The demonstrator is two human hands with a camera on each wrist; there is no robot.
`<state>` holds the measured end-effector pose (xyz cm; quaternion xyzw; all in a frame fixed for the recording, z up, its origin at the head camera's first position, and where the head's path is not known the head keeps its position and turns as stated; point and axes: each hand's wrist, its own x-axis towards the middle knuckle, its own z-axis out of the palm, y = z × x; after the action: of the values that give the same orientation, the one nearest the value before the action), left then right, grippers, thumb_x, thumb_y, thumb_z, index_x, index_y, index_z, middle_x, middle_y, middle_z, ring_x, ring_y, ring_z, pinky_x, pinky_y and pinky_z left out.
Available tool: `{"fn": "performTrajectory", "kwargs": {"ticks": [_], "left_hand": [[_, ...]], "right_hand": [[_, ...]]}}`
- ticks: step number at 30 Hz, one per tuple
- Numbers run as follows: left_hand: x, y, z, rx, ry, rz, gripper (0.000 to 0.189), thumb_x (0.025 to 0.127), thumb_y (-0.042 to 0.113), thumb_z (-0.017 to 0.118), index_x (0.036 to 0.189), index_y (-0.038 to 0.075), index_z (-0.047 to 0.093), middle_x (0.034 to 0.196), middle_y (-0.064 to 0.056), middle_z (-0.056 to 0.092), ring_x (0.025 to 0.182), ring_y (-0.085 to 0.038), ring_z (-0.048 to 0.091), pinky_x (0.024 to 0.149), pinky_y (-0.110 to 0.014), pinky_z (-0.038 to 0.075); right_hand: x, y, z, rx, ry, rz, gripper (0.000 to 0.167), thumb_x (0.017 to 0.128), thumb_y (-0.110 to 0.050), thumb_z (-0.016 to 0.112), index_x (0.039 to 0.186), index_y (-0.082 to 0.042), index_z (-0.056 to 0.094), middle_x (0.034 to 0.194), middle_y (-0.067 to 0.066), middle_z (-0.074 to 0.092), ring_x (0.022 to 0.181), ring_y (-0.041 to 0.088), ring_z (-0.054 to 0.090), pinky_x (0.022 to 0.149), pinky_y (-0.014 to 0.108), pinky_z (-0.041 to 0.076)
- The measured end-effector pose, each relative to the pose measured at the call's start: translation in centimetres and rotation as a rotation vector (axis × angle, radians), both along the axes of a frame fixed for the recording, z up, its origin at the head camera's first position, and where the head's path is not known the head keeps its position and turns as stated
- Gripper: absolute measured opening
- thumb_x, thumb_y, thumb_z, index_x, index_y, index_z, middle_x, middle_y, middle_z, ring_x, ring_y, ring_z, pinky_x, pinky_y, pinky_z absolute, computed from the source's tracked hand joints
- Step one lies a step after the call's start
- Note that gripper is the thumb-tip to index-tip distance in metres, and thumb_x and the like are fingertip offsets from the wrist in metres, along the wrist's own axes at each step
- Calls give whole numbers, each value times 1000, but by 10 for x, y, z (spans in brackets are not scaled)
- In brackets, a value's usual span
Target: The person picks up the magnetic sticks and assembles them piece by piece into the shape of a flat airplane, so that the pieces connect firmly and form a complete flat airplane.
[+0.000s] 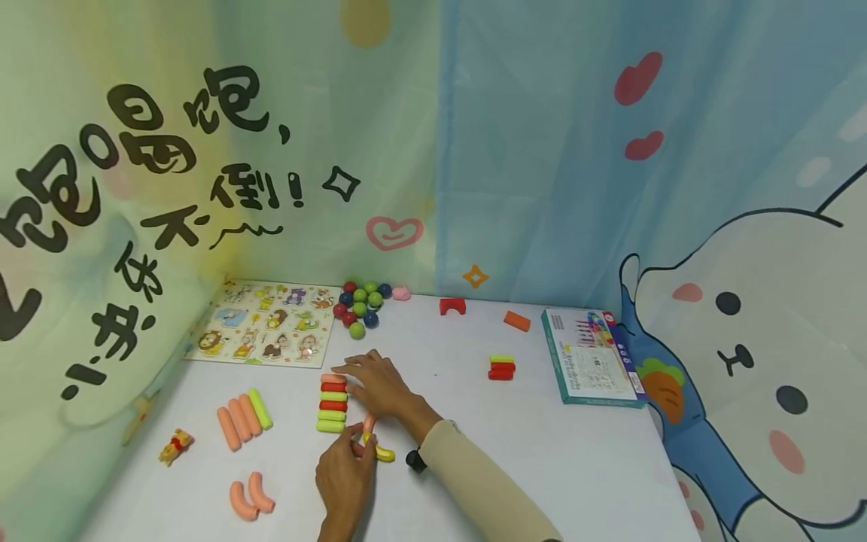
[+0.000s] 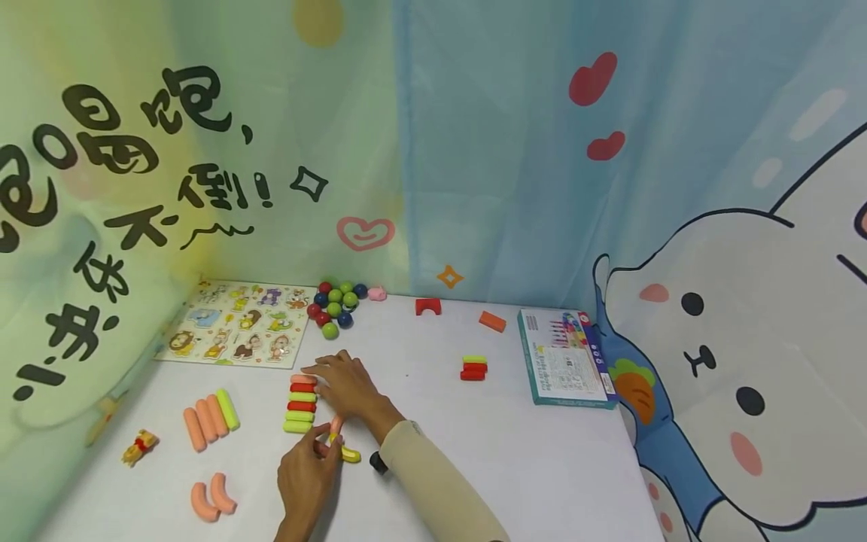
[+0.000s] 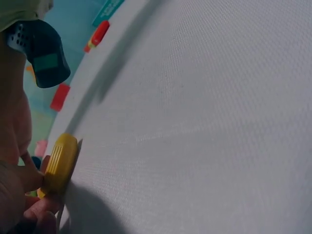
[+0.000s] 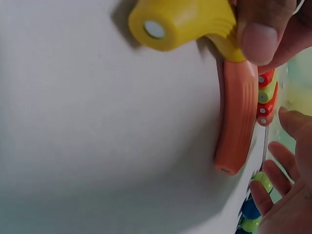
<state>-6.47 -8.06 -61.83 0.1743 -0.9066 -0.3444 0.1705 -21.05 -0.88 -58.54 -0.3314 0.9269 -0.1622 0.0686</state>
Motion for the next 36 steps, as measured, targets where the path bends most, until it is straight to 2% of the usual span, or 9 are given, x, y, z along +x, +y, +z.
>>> {"fn": "performTrajectory", "kwargs": {"ticks": [3,6,11,16,20,24,28,32,36], "left_hand": [[1,2,-1,-4,2,5,26,86,18,86,110,9,81,62,7,65,57,-13,58,55,-32,39],[0,3,-1,-9,1,3,26,86,18,85,111,10,80,62,8,64,57,-12,56,54,-31,37],[-1,2,-1,-15,23,-7,27,86,17,86,112,9,80,62,7,65,56,-13,57,54,-32,38],[-4,-2,0,-45,29,-21,27,85,18,86,110,9,81,61,7,63,54,-10,53,51,-30,37],[-11,-6,3,-88,59,-28,27,83,17,87,109,9,82,62,6,63,54,-11,52,51,-30,37],[-20,-10,5,-114,99,-35,28,81,14,89,107,9,82,66,2,67,57,-17,58,52,-33,41],[-32,-12,8,-142,107,-68,31,84,30,92,105,10,83,76,-3,74,66,-23,66,57,-38,48],[-43,-14,8,-177,98,-143,39,84,43,89,102,9,84,84,-7,76,75,-28,70,64,-42,53],[-53,-12,8,-240,79,-236,29,84,32,91,96,7,84,78,-7,71,71,-24,66,65,-38,52]], "right_hand": [[-1,0,-2,24,5,47,47,107,-29,64,153,-39,57,160,-5,56,138,18,52,107,37,48],[-3,2,-6,43,28,60,47,107,-30,64,153,-41,56,158,-7,58,135,17,54,106,37,49],[-8,15,-16,-19,32,-39,41,104,-31,69,144,-39,65,144,-13,69,122,11,59,100,30,51],[-11,26,-21,-88,111,-143,23,99,-35,76,121,-28,82,117,-14,79,103,9,61,89,25,53],[-12,28,-21,-103,151,-183,16,98,-36,78,109,-26,82,103,-11,78,95,9,59,83,24,52],[-11,27,-20,-110,103,-223,17,97,-28,79,113,-24,80,104,-7,77,93,11,58,81,25,52],[-11,32,-19,-97,39,-278,24,96,-23,80,120,-23,79,105,-3,74,92,12,57,79,25,51],[-8,44,-16,-99,-20,-357,20,95,-20,81,114,-22,83,99,-1,72,91,13,58,77,28,52],[-4,56,-13,-121,-63,-411,20,90,-15,84,108,-22,84,99,0,72,96,15,59,82,32,55]]}}
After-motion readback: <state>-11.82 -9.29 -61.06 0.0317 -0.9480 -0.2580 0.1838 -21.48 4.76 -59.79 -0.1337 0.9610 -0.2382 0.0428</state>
